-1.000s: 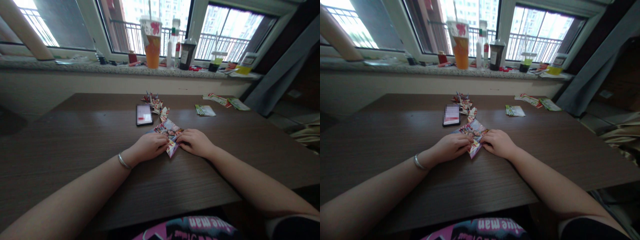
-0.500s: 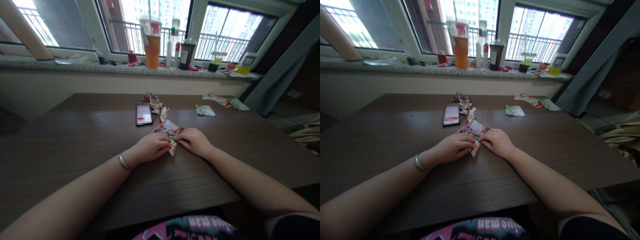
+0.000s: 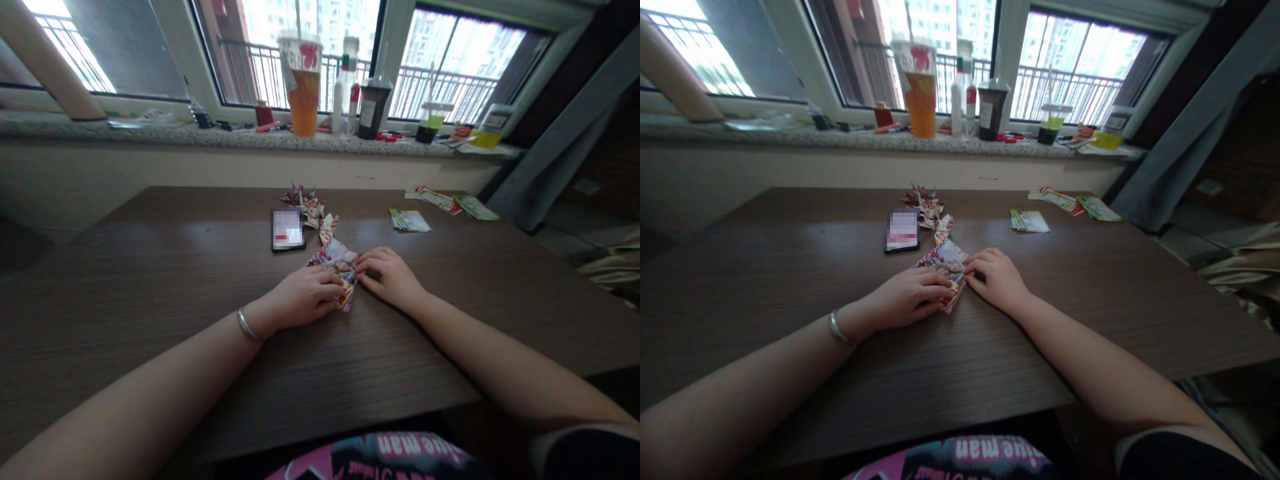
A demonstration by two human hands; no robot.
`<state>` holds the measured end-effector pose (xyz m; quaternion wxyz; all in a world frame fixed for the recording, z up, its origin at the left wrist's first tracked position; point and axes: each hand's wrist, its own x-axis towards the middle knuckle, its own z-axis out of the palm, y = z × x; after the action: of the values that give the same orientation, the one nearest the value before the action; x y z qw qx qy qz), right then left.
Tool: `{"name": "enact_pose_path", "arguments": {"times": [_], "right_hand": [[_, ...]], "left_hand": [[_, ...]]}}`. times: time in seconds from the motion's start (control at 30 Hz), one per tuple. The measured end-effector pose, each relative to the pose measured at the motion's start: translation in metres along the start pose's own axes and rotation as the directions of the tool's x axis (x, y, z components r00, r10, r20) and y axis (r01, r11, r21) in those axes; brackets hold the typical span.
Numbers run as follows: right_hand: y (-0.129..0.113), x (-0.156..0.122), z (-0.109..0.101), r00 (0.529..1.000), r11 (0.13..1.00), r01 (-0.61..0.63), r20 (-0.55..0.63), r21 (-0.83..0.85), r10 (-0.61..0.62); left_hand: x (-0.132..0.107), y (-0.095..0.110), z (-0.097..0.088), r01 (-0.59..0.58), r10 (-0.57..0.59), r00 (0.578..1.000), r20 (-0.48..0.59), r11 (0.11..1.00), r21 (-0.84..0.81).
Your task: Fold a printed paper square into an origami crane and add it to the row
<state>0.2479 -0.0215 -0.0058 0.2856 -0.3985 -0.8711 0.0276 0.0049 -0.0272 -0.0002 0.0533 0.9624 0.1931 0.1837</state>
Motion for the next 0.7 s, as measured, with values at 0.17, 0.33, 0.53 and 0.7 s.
{"name": "enact_pose_path", "arguments": {"times": [0.17,0.33,0.53,0.7], "right_hand": [[0.0053,-0.002,0.0041,0.996,0.997,-0.077,-0.048,0.007,0.077],[0.0073,-0.0018,0.0067,0.987,0.985,-0.162,0.015,0.054,0.162],[0.0074,0.0,0.0091,0.969,0.968,-0.248,0.015,0.023,0.248],[0.0067,0.001,0.0077,0.976,0.975,-0.216,0.021,0.047,0.215]], "left_hand": [[0.0005,0.0027,-0.0005,-0.032,0.032,0.999,0.014,0.999,0.018],[0.0029,0.0056,-0.0019,-0.04,0.04,0.999,0.007,0.999,0.018],[0.0053,0.0072,-0.004,-0.035,0.034,0.999,0.033,0.999,0.026],[0.0037,0.0061,-0.003,-0.011,0.012,0.999,0.04,1.0,-0.021]]}}
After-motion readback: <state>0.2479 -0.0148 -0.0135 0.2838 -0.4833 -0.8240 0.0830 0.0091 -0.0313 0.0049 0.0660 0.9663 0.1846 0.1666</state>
